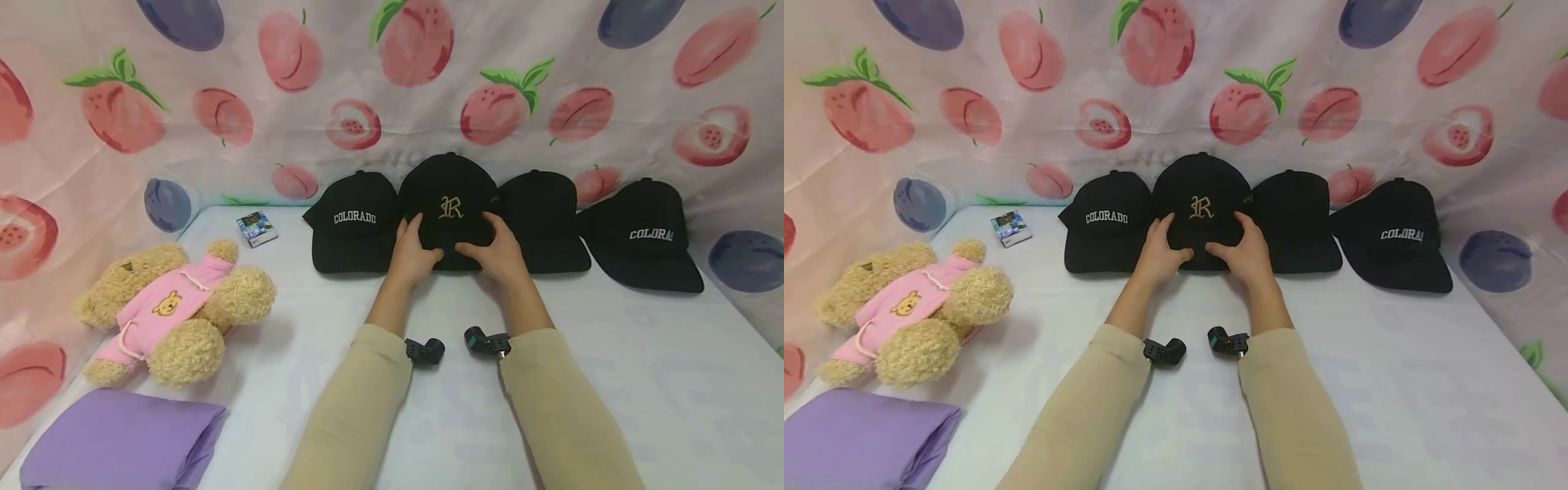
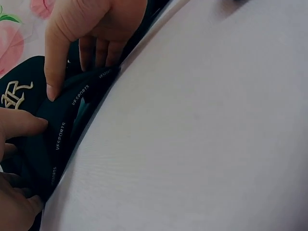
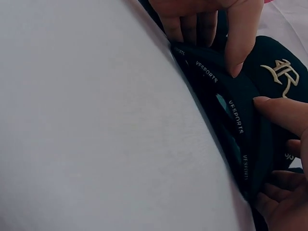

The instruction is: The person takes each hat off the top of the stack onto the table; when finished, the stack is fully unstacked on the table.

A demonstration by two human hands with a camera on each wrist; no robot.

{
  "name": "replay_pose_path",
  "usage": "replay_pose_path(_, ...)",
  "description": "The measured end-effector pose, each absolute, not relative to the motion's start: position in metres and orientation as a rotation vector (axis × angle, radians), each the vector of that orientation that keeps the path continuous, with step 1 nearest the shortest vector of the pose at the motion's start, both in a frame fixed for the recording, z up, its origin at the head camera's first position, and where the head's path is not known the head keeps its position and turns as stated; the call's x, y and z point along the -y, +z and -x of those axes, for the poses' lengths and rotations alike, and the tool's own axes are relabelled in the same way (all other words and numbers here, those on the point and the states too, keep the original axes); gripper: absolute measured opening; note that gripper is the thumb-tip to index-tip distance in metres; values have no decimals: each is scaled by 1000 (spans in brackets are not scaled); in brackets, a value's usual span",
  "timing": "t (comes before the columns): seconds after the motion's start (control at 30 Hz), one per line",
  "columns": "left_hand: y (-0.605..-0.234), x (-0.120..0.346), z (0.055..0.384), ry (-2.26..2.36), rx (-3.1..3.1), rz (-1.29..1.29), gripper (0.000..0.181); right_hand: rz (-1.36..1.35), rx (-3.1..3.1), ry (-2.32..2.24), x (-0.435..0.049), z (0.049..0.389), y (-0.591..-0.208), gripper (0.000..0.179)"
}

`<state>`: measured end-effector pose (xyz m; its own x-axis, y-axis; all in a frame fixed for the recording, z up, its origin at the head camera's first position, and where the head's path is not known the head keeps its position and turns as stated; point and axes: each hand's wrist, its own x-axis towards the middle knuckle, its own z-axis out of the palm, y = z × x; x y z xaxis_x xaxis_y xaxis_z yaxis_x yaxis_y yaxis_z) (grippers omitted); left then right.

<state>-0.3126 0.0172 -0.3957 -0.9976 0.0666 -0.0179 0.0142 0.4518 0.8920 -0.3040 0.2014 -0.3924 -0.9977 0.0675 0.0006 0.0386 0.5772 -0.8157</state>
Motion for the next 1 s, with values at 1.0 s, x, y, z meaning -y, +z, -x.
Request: replay_pose_path(1.0,-381,-6,306,1482,-2699,-173,81,-7,2777,1343,-205,296,-378,83)
